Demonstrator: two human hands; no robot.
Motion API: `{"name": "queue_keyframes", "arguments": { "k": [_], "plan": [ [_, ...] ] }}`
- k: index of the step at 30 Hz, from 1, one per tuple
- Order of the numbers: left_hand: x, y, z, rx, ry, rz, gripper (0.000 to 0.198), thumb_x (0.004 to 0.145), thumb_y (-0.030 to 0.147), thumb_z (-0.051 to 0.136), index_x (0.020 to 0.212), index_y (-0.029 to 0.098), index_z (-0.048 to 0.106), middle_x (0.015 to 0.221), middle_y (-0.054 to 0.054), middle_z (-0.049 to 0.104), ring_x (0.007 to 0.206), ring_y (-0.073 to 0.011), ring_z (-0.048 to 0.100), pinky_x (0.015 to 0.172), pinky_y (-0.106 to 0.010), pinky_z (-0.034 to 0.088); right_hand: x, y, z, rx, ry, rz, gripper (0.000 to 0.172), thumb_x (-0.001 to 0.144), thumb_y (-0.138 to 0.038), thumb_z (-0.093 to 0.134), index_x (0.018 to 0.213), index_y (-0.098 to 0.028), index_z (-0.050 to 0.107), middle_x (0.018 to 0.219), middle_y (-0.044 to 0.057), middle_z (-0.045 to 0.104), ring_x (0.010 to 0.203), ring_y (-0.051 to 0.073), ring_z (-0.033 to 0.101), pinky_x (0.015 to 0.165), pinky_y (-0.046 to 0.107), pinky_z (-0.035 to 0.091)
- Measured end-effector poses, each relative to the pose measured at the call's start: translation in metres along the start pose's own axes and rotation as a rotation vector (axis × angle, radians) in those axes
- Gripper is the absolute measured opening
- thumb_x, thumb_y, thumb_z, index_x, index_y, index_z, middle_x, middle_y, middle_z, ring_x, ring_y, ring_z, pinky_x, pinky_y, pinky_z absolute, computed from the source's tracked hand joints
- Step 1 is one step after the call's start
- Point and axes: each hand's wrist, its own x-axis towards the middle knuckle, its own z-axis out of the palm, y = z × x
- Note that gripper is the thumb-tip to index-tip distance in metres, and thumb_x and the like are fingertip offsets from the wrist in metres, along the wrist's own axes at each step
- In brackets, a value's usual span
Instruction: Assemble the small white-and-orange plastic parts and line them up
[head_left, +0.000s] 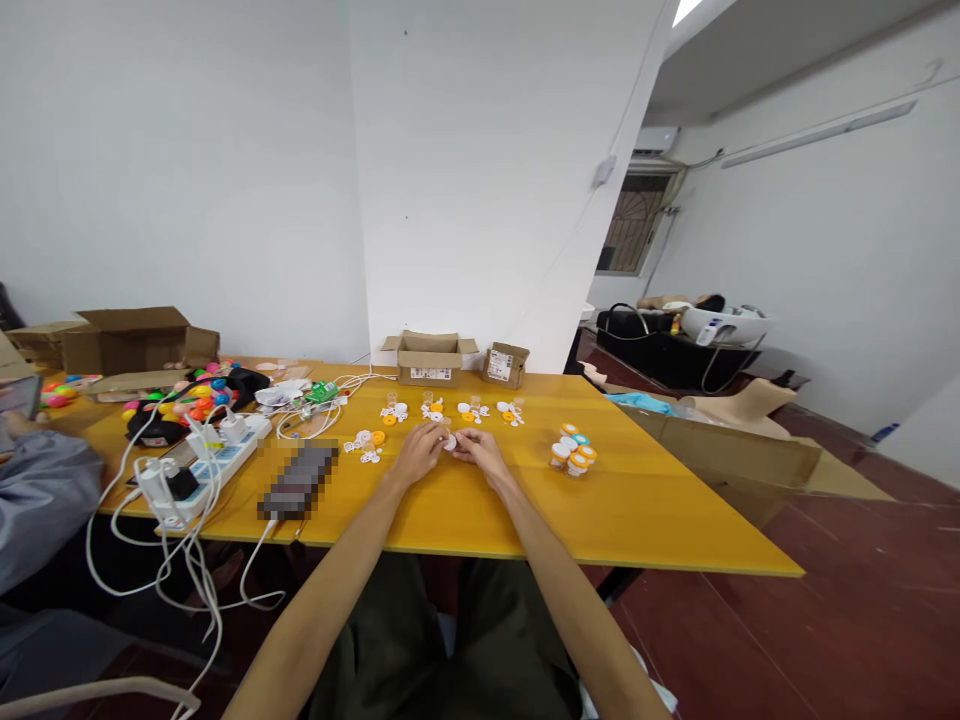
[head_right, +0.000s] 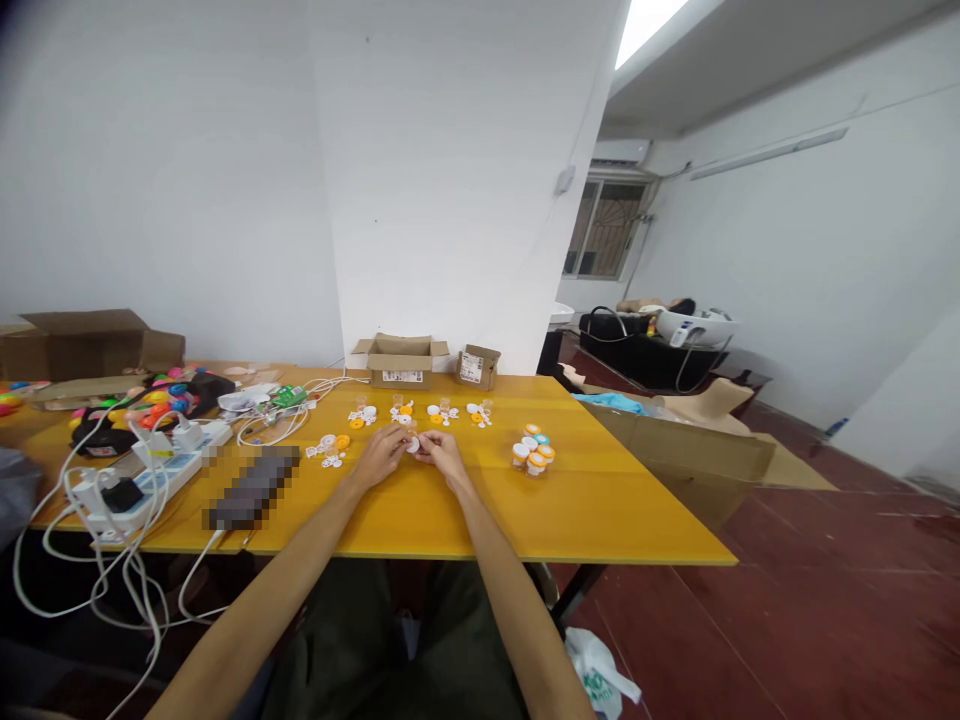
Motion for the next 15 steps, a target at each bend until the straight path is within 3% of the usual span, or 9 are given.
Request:
{"name": "queue_keyframes", "arguments": {
  "k": [7,15],
  "plan": [
    [0.0002,-0.0032,-0.0001,-0.100,0.028,-0.059,0.015,0.094,0.018,0.054,0.094,0.023,0.069,0.090,-0.004,0.068,0.086,-0.0182,0.063,0.083,-0.032,0.051,-0.0040,-0.0036,0.0000,0.090,-0.046,0.043,0.026,0.058,-0.026,0.089,0.076,-0.020,0.073,0.085,0.004,0.077,0.083,0.019,0.073,0.087,0.038,0.061],
    [0.0020,0.0050,-0.0043,-0.195,0.058,-0.139,0.014,0.092,0.021,0.056,0.091,0.022,0.071,0.091,-0.003,0.071,0.082,-0.0175,0.064,0.081,-0.031,0.052,-0.0077,-0.0071,0.0060,0.079,0.004,-0.007,0.032,0.050,-0.024,0.089,0.077,-0.020,0.073,0.084,0.005,0.078,0.086,0.022,0.074,0.087,0.037,0.060]
  ]
}}
